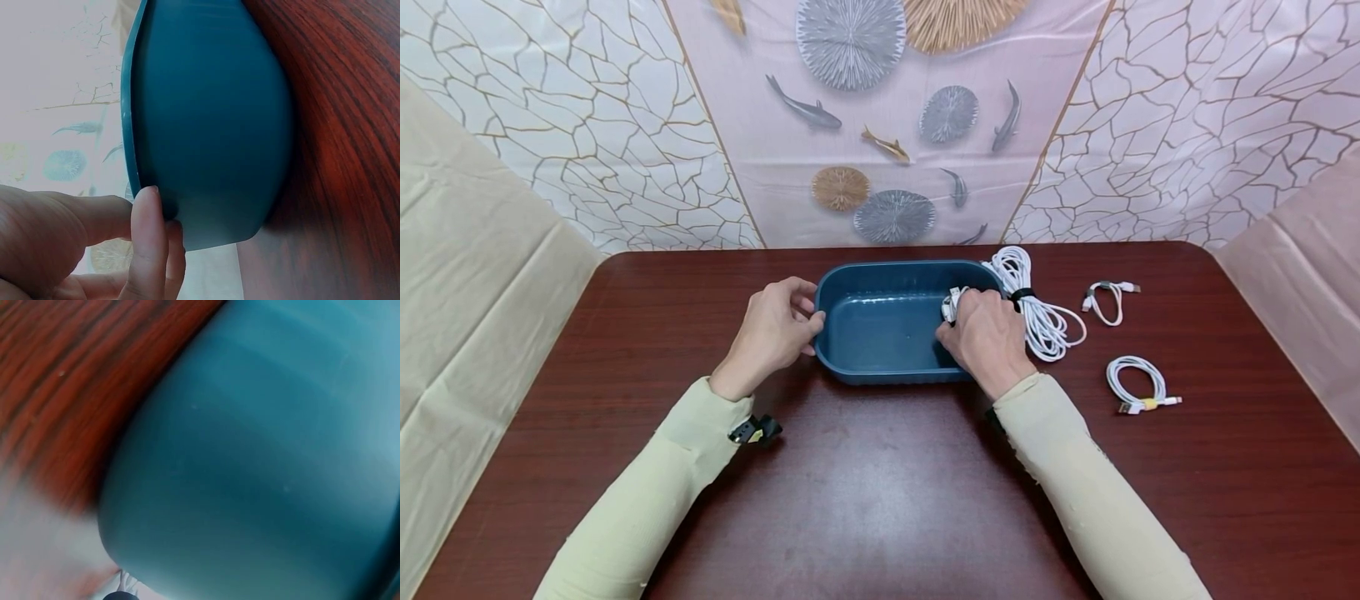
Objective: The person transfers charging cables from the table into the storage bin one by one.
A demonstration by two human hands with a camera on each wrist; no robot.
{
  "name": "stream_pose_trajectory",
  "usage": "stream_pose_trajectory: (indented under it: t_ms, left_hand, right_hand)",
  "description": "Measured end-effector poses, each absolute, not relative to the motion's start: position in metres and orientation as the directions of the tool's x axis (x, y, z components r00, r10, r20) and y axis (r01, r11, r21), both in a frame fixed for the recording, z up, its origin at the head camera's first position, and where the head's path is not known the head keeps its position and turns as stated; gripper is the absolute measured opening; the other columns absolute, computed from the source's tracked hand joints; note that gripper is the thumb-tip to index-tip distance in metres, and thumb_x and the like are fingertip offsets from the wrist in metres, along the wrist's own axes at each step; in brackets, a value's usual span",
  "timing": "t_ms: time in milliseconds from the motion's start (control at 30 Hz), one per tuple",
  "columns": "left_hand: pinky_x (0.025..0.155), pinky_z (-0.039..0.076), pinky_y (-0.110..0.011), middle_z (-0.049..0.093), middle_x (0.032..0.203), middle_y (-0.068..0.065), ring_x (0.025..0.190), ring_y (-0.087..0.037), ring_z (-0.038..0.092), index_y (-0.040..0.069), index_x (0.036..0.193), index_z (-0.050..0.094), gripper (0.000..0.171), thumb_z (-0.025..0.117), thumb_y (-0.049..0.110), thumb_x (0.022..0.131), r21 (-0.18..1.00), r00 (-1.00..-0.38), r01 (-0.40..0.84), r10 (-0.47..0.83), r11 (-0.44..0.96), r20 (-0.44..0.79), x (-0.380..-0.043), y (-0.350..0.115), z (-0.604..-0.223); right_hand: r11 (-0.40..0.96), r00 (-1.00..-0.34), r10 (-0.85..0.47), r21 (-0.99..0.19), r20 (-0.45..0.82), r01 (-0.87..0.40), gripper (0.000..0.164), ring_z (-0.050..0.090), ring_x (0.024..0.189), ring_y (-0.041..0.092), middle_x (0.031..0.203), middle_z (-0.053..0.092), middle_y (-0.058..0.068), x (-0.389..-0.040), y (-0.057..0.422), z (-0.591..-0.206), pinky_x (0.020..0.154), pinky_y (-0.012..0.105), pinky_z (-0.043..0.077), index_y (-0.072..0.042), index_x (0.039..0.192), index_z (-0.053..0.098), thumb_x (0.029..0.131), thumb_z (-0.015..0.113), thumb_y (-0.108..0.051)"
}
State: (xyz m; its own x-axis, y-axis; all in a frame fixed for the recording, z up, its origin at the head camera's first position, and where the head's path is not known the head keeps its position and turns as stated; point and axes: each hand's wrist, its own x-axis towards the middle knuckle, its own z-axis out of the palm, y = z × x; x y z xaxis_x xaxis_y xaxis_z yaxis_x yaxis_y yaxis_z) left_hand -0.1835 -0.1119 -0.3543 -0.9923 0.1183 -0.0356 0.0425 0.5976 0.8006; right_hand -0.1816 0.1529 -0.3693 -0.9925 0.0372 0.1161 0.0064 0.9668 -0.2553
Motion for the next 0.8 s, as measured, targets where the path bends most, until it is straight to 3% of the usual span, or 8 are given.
stream_pose_trajectory:
  t_ms: [300,567,800]
  left_hand:
    - [0.056,0.065,-0.034,0.066,0.103,-0.018,0.071,-0.02,0.071,-0.003,0.132,0.059,0.039,0.067,0.005,0.095,0.799,-0.992,0.053,0.126,0.6,-0.029,-0.183,-0.1125,-0.3547]
    - [0.06,0.066,-0.041,0.065,0.103,-0.018,0.073,-0.02,0.071,-0.003,0.132,0.059,0.039,0.067,0.005,0.095,0.801,-0.992,0.051,0.126,0.597,-0.031,-0.1831,-0.1125,-0.3554]
    - [0.054,0.064,-0.03,0.066,0.103,-0.018,0.074,-0.02,0.071,-0.003,0.132,0.059,0.039,0.066,0.005,0.095,0.795,-0.992,0.052,0.122,0.604,-0.028,-0.1833,-0.1125,-0.3545]
  right_hand:
    - [0.972,-0.995,0.03,-0.237,0.1,0.005,0.029,0.069,0.07,0.039,0.07,0.066,0.017,-0.1794,0.1516,-0.3685,0.055,0.052,0.059,-0.01,0.061,0.055,0.085,0.068,-0.019]
    - [0.969,-0.993,0.022,-0.246,0.114,-0.006,0.029,0.069,0.068,0.039,0.069,0.066,0.018,-0.18,0.152,-0.3693,0.054,0.053,0.059,-0.011,0.058,0.054,0.084,0.069,-0.015]
    - [0.97,-0.992,0.02,-0.242,0.128,-0.012,0.028,0.069,0.068,0.04,0.071,0.067,0.02,-0.1799,0.1525,-0.3684,0.053,0.053,0.058,-0.009,0.059,0.055,0.083,0.068,-0.014]
